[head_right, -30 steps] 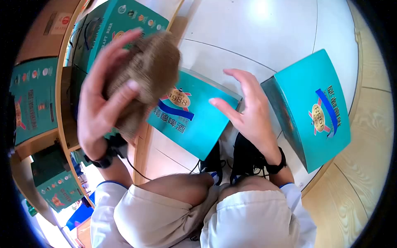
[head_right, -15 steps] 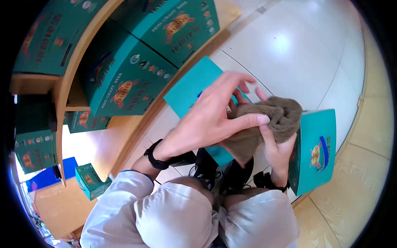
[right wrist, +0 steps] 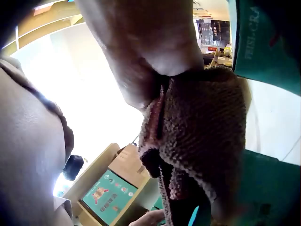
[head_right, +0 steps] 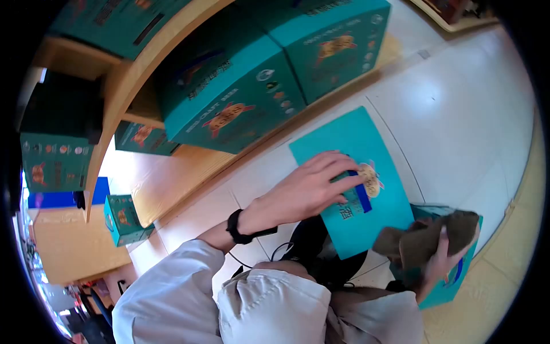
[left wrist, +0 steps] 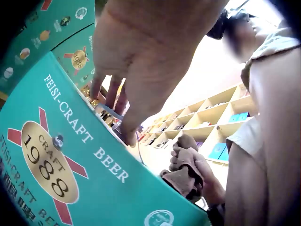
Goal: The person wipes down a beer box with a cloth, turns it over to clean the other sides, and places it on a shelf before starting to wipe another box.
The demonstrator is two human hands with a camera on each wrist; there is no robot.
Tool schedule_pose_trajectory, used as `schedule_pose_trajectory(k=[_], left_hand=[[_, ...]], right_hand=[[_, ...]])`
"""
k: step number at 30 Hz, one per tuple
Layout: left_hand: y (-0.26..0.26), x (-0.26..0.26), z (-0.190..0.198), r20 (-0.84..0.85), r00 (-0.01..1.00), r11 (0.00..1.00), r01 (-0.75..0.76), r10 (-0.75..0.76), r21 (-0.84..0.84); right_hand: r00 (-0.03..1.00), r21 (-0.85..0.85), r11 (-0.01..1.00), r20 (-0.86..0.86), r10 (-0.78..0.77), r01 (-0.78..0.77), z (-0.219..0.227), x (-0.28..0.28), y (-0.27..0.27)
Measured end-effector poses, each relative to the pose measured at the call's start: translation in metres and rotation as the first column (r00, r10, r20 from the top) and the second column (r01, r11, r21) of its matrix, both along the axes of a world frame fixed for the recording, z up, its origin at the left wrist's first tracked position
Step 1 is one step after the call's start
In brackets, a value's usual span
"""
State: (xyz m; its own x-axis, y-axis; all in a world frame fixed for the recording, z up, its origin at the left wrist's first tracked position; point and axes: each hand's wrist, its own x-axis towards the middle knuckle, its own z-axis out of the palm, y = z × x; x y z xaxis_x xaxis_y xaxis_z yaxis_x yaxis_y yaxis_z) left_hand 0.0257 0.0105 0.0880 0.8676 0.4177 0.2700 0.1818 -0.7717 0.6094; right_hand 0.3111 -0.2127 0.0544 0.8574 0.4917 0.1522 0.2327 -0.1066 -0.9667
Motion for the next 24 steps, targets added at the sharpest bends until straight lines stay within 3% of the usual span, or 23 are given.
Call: schedule_pose_trajectory(k=[3,4,5,7,8,9,11,13,15,17,19,23,24], left_hand=[[0.004,0.004,-0.004,0.017,0.999,0.997,-0.030,0.029,0.075],[0.006,0.007,-0.009,0.033,0.999,0.993,-0.022,0.018,0.114],[0.008,0.012,-0.015,0.052,0.999,0.988,-0.010,0.002,0.155],[0.009,0.019,-0.023,0.132,0.991,0.988,-0.045,0.026,0.149],[0.011,0.020,-0.022,0.124,0.992,0.990,-0.019,0.002,0.141],[0.013,0.023,-0.023,0.119,0.993,0.991,0.010,-0.026,0.131],[0.016,0.029,-0.028,0.122,0.991,0.994,0.041,-0.053,0.097],[0.017,0.037,-0.035,0.135,0.986,0.994,0.096,-0.102,0.048],[0.018,0.042,-0.041,0.154,0.985,0.994,0.068,-0.081,0.085],[0.023,0.046,-0.032,0.183,0.976,0.993,0.120,-0.119,0.002],[0.023,0.051,-0.025,0.200,0.968,0.983,0.170,-0.153,-0.069],[0.024,0.054,-0.017,0.139,0.979,0.977,0.168,-0.150,-0.131],[0.023,0.054,-0.018,0.118,0.984,0.976,0.148,-0.130,-0.159]], right_hand=[[0.999,-0.035,0.999,0.042,0.027,-0.026,0.029,-0.029,0.017],[0.999,-0.152,0.987,0.016,0.048,-0.045,-0.001,0.000,-0.011],[0.997,-0.144,0.987,0.013,0.070,-0.067,-0.006,0.001,-0.019],[0.979,-0.286,0.953,0.139,0.148,-0.103,-0.012,0.003,-0.030],[0.980,-0.320,0.946,0.172,0.101,-0.042,-0.020,0.004,-0.036],[0.980,-0.320,0.946,0.175,0.101,-0.040,-0.023,0.007,-0.040],[0.948,-0.373,0.903,0.143,0.284,-0.214,-0.011,-0.001,-0.039],[0.961,-0.374,0.906,0.109,0.253,-0.196,-0.001,-0.018,-0.036],[0.951,-0.295,0.908,-0.010,0.309,-0.298,-0.003,-0.026,-0.040],[0.949,-0.307,0.901,-0.172,0.264,-0.307,-0.003,-0.039,-0.041],[0.924,-0.394,0.839,-0.220,0.312,-0.376,-0.004,-0.045,-0.040],[0.876,-0.395,0.792,-0.337,0.346,-0.465,-0.032,-0.045,-0.050],[0.824,-0.380,0.764,-0.456,0.335,-0.521,-0.042,-0.043,-0.053]])
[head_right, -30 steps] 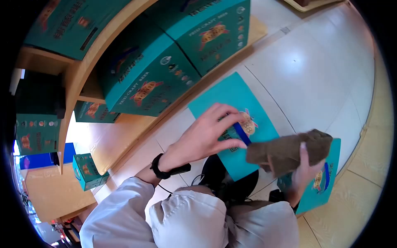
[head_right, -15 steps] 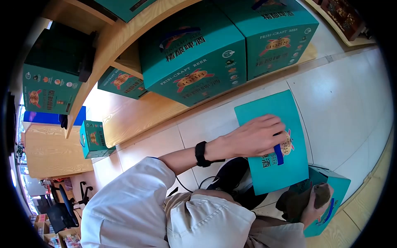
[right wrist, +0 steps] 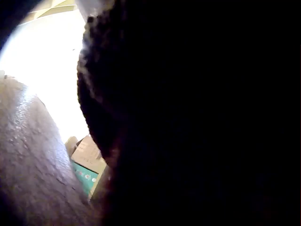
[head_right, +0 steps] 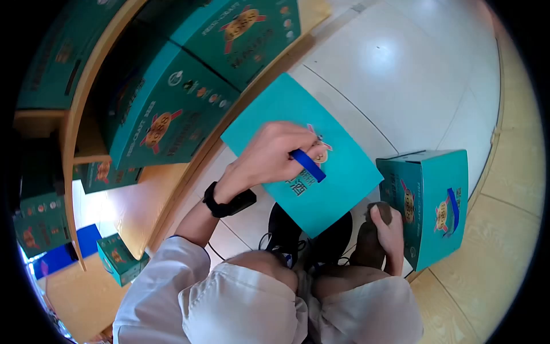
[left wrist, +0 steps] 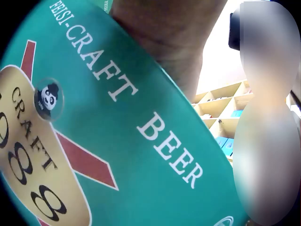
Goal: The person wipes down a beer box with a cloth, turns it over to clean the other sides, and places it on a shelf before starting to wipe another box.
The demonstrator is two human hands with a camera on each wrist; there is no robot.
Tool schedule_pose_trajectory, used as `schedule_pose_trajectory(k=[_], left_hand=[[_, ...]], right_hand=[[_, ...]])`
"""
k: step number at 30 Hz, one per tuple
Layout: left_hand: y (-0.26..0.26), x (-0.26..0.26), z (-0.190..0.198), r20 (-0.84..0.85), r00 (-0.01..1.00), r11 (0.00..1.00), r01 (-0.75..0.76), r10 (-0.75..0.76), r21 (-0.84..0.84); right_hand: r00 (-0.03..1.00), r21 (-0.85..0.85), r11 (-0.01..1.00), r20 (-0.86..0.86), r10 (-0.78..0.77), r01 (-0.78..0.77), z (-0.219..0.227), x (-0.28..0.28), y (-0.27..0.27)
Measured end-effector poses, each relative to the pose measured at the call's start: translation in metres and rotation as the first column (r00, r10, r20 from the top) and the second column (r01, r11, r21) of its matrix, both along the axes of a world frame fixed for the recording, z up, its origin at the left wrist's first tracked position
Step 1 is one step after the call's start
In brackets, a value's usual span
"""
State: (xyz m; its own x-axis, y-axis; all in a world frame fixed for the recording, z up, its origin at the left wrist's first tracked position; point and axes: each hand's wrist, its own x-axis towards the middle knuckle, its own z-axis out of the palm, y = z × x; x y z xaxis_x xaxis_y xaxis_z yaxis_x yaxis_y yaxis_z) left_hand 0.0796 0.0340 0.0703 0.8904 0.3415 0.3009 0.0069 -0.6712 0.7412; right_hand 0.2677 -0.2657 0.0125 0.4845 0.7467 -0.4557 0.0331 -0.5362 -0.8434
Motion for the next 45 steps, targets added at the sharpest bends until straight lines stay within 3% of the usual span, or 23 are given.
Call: schedule_pose_trajectory(k=[1,3,5,6,10,15,16,20,22,25,29,31,34,38,40,44,45], left_hand=[[-0.001,0.002,-0.001,-0.026,0.999,1.000,-0.019,0.018,-0.024],[-0.003,0.007,-0.003,0.026,0.999,0.999,-0.036,0.037,-0.026],[-0.006,0.008,0.008,-0.113,0.988,0.989,-0.118,0.108,-0.086],[-0.008,0.009,0.004,-0.035,0.991,0.989,-0.130,0.128,-0.066],[-0.010,0.009,0.001,-0.040,0.990,0.987,-0.137,0.133,-0.089],[-0.014,0.012,0.013,-0.079,0.974,0.977,-0.212,0.211,-0.006],[-0.014,0.013,0.014,-0.083,0.977,0.980,-0.198,0.198,0.001],[-0.019,0.012,0.022,-0.099,0.971,0.976,-0.217,0.219,0.028],[-0.021,0.013,0.024,-0.131,0.966,0.975,-0.220,0.223,0.032],[-0.022,0.012,0.025,-0.149,0.962,0.974,-0.228,0.228,0.018],[-0.028,0.009,0.026,-0.114,0.966,0.965,-0.216,0.233,0.147],[-0.032,0.008,0.024,-0.104,0.950,0.951,-0.279,0.293,0.133],[-0.038,0.007,0.028,-0.137,0.940,0.942,-0.290,0.313,0.168],[-0.044,0.004,0.030,-0.146,0.931,0.922,-0.293,0.336,0.255],[-0.050,0.006,0.033,-0.134,0.928,0.916,-0.306,0.348,0.261],[-0.059,0.002,0.041,-0.094,0.901,0.878,-0.385,0.425,0.284],[-0.060,-0.001,0.043,-0.098,0.898,0.875,-0.386,0.429,0.291]], right_hand=[[0.993,-0.053,0.998,-0.120,0.011,-0.018,-0.013,0.002,-0.003],[0.992,-0.039,0.998,-0.113,0.047,-0.052,-0.034,-0.001,-0.005],[0.978,-0.128,0.990,-0.205,0.029,-0.057,-0.032,-0.014,0.009],[0.930,-0.203,0.975,-0.368,0.014,-0.095,-0.046,-0.011,0.008],[0.902,-0.116,0.992,-0.432,-0.003,-0.052,-0.090,-0.024,0.010],[0.834,-0.129,0.991,-0.550,-0.042,-0.035,-0.093,-0.029,0.025],[0.852,-0.111,0.989,-0.524,0.025,-0.097,-0.104,-0.026,0.026],[0.819,-0.023,0.999,-0.574,0.014,-0.033,-0.119,-0.029,0.021],[0.790,-0.104,0.994,-0.612,-0.036,-0.036,-0.115,-0.031,0.023],[0.790,-0.044,0.999,-0.613,-0.032,0.007,-0.117,-0.037,0.023],[0.749,-0.137,0.989,-0.650,-0.131,0.055,-0.110,-0.038,0.032],[0.752,0.008,0.989,-0.650,-0.110,0.151,-0.105,-0.035,0.030],[0.675,-0.111,0.975,-0.707,-0.212,0.190,-0.096,-0.029,0.031],[0.663,-0.108,0.975,-0.718,-0.213,0.196,-0.105,-0.026,0.028],[0.703,-0.174,0.977,-0.680,-0.209,0.122,-0.105,-0.025,0.029],[0.657,-0.130,0.985,-0.734,-0.170,0.110,-0.095,-0.020,0.033],[0.699,-0.162,0.984,-0.696,-0.163,0.069,-0.095,-0.018,0.034]])
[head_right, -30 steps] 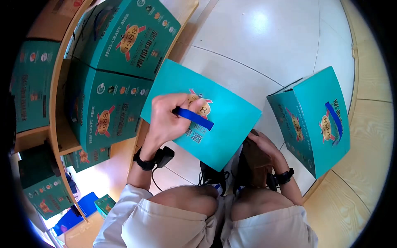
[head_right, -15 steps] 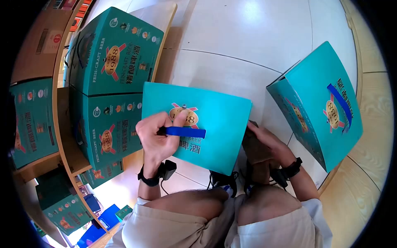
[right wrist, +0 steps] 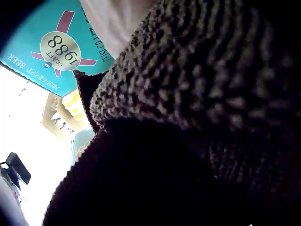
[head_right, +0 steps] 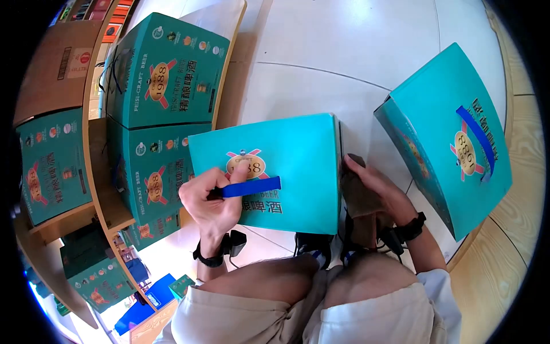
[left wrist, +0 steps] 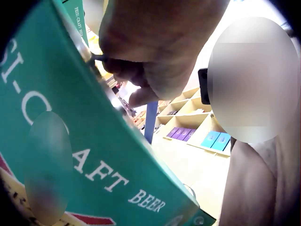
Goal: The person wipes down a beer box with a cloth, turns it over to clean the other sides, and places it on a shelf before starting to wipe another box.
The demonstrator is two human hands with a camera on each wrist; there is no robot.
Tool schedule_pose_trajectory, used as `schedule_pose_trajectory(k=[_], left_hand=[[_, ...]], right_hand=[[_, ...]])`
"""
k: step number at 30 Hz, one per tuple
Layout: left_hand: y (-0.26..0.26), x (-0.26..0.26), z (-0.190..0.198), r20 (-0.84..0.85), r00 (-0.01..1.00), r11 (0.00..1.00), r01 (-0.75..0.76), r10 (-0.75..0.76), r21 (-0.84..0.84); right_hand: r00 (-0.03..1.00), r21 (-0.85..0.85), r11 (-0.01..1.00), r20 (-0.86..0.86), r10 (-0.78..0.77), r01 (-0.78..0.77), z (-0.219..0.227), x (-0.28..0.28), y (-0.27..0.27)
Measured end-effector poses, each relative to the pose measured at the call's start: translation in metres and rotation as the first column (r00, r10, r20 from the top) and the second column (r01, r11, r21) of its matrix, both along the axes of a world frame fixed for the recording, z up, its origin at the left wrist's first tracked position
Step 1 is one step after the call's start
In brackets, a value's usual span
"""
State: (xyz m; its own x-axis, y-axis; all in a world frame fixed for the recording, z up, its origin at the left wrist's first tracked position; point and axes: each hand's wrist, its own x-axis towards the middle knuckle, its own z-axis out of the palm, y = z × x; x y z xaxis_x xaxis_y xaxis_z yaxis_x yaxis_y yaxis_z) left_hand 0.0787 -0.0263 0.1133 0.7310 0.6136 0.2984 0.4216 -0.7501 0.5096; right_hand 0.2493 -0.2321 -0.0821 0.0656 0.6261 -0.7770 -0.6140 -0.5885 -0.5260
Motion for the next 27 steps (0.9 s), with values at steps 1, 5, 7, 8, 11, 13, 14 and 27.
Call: schedule_pose_trajectory(k=[1,5,7,8,11,13,14,27], left_hand=[[0.000,-0.004,0.001,0.018,1.000,1.000,-0.016,0.016,-0.010],[-0.007,-0.015,0.021,0.018,0.996,0.995,-0.087,0.086,0.042],[-0.008,-0.023,0.027,0.044,0.993,0.991,-0.110,0.107,0.072],[-0.010,-0.029,0.030,0.040,0.991,0.988,-0.132,0.129,0.077],[-0.016,-0.042,0.047,0.023,0.979,0.973,-0.205,0.204,0.109],[-0.023,-0.053,0.057,-0.004,0.981,0.976,-0.194,0.195,0.099],[-0.025,-0.058,0.060,-0.002,0.975,0.969,-0.219,0.221,0.113],[-0.046,-0.132,0.086,0.014,0.913,0.906,-0.406,0.408,0.118]], right_hand=[[0.998,-0.038,0.998,0.048,0.048,-0.046,-0.001,0.001,0.001],[1.000,0.163,0.987,-0.013,0.018,-0.016,-0.016,-0.003,0.006],[0.991,0.278,0.957,0.127,0.051,-0.085,-0.006,-0.007,0.013],[0.990,0.282,0.954,0.122,0.073,-0.105,0.001,-0.009,0.014],[0.984,0.263,0.949,0.099,0.151,-0.172,0.008,-0.014,0.024],[0.947,0.272,0.910,0.159,0.279,-0.313,-0.003,-0.018,0.022],[0.940,0.285,0.897,0.162,0.301,-0.337,-0.001,-0.019,0.024],[0.784,0.364,0.713,0.091,0.614,-0.600,0.025,-0.057,0.065]])
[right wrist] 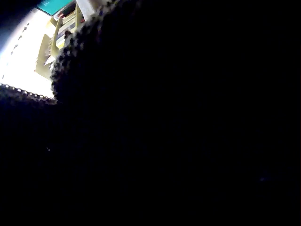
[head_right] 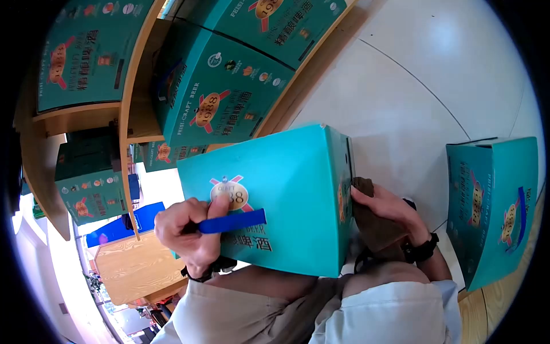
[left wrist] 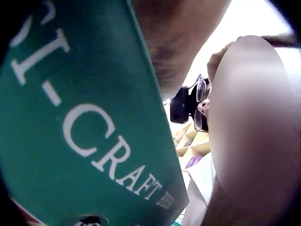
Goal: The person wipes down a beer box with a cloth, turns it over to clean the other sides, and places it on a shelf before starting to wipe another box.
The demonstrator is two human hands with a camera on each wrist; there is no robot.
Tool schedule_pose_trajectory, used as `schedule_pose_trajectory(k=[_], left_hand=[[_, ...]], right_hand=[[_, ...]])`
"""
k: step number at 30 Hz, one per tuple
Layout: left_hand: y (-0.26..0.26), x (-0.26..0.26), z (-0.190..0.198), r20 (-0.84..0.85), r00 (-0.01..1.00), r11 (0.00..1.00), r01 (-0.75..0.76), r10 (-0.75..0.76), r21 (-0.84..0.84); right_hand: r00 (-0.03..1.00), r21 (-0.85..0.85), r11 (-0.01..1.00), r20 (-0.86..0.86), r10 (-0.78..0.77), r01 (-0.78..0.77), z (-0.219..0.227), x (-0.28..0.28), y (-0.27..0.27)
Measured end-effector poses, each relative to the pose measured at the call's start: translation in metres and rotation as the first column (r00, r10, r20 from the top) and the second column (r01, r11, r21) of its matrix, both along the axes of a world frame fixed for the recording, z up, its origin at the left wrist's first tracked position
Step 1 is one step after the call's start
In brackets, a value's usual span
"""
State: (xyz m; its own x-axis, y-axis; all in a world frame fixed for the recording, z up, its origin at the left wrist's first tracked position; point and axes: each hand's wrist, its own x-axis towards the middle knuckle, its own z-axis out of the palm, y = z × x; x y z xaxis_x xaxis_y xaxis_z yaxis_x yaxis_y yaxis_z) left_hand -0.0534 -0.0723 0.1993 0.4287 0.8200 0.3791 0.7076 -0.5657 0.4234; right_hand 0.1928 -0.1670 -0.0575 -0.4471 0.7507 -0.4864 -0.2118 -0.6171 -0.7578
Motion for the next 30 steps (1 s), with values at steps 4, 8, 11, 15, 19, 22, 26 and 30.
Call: schedule_pose_trajectory(k=[4,8,11,15,19,22,26,30], left_hand=[[-0.001,-0.024,0.006,0.018,0.999,0.997,-0.031,0.032,-0.066],[-0.002,-0.047,0.007,-0.053,0.980,0.981,-0.193,0.191,-0.021],[-0.004,-0.070,0.006,0.040,0.977,0.972,-0.205,0.211,-0.116],[-0.002,-0.095,0.008,0.034,0.957,0.957,-0.285,0.287,-0.052],[-0.004,-0.122,0.014,0.104,0.912,0.916,-0.389,0.398,-0.098],[-0.006,-0.147,0.016,0.110,0.893,0.900,-0.430,0.436,-0.074],[-0.002,-0.161,0.016,0.137,0.855,0.865,-0.497,0.501,-0.063],[-0.003,-0.190,0.020,0.151,0.829,0.842,-0.537,0.538,-0.052]], right_hand=[[0.993,0.008,0.994,-0.021,0.113,-0.113,0.002,-0.015,0.013],[0.983,0.003,0.983,-0.008,0.184,-0.184,0.011,-0.032,0.034],[0.979,-0.012,0.979,-0.023,0.203,-0.203,0.017,-0.050,0.043],[0.963,-0.007,0.964,-0.046,0.264,-0.265,0.019,-0.081,0.056],[0.954,-0.004,0.955,-0.043,0.296,-0.297,0.021,-0.112,0.067],[0.943,0.047,0.942,-0.029,0.333,-0.331,0.018,-0.135,0.076],[0.932,-0.025,0.932,-0.040,0.361,-0.362,0.054,-0.154,0.096],[0.920,-0.094,0.915,-0.033,0.390,-0.392,0.052,-0.179,0.100]])
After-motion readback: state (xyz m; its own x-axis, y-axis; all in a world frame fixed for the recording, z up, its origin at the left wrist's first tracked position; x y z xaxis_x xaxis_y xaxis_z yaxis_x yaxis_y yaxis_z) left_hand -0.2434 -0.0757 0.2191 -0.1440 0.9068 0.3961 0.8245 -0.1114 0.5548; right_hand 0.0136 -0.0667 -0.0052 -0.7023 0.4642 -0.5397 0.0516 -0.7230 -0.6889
